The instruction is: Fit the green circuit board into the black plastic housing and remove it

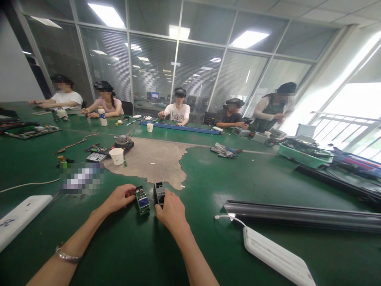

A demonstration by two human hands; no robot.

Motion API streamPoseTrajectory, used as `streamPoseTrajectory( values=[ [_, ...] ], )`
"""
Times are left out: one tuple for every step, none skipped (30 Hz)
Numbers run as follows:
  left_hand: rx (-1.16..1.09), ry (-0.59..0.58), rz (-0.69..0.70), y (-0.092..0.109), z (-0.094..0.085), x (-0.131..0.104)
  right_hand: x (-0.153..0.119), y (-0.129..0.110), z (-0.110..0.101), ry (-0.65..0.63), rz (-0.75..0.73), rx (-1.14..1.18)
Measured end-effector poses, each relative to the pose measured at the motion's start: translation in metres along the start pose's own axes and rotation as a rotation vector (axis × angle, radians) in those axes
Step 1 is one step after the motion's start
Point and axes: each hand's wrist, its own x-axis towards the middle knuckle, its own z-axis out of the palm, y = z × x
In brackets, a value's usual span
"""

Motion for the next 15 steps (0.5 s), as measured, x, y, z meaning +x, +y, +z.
streamPoseTrajectory(
  values=[
    [0.016, 0.017, 0.003, 0.001, 0.0, 0.0, 0.0, -0.001, 0.001, 0.0, 0.001, 0.006],
    [0.029, 0.032, 0.002, 0.001, 0.001, 0.001, -0.001, -0.003, 0.001, -0.002, 0.005, 0.012],
    [0.038, 0.045, 0.001, 0.002, 0.001, 0.002, 0.0, -0.003, 0.001, -0.004, 0.01, 0.019],
    [0.044, 0.056, 0.001, 0.002, 0.001, 0.002, 0.0, -0.004, 0.001, -0.003, 0.015, 0.027],
    [0.049, 0.065, 0.005, 0.002, 0.002, 0.003, 0.001, -0.004, -0.001, 0.004, 0.02, 0.037],
    [0.054, 0.072, 0.013, 0.001, 0.002, 0.004, 0.001, -0.005, -0.002, 0.021, 0.023, 0.054],
    [0.059, 0.079, 0.023, 0.001, 0.003, 0.004, 0.002, -0.006, -0.005, 0.049, 0.02, 0.079],
    [0.059, 0.088, 0.029, 0.0, 0.003, 0.004, 0.003, -0.008, -0.007, 0.086, 0.007, 0.116],
    [0.052, 0.096, 0.028, -0.001, 0.004, 0.004, 0.003, -0.011, -0.01, 0.126, -0.011, 0.162],
    [0.034, 0.1, 0.013, -0.003, 0.004, 0.004, 0.003, -0.015, -0.013, 0.163, -0.033, 0.217],
    [0.005, 0.099, -0.014, -0.004, 0.005, 0.004, 0.003, -0.02, -0.015, 0.192, -0.056, 0.274],
    [-0.031, 0.091, -0.047, -0.006, 0.005, 0.004, 0.003, -0.024, -0.016, 0.211, -0.077, 0.327],
    [-0.07, 0.079, -0.08, -0.007, 0.006, 0.004, 0.002, -0.029, -0.017, 0.221, -0.096, 0.37],
    [-0.103, 0.065, -0.105, -0.008, 0.006, 0.004, 0.001, -0.033, -0.017, 0.226, -0.112, 0.399],
    [-0.129, 0.054, -0.12, -0.009, 0.006, 0.004, -0.001, -0.037, -0.017, 0.227, -0.129, 0.414]
  ],
)
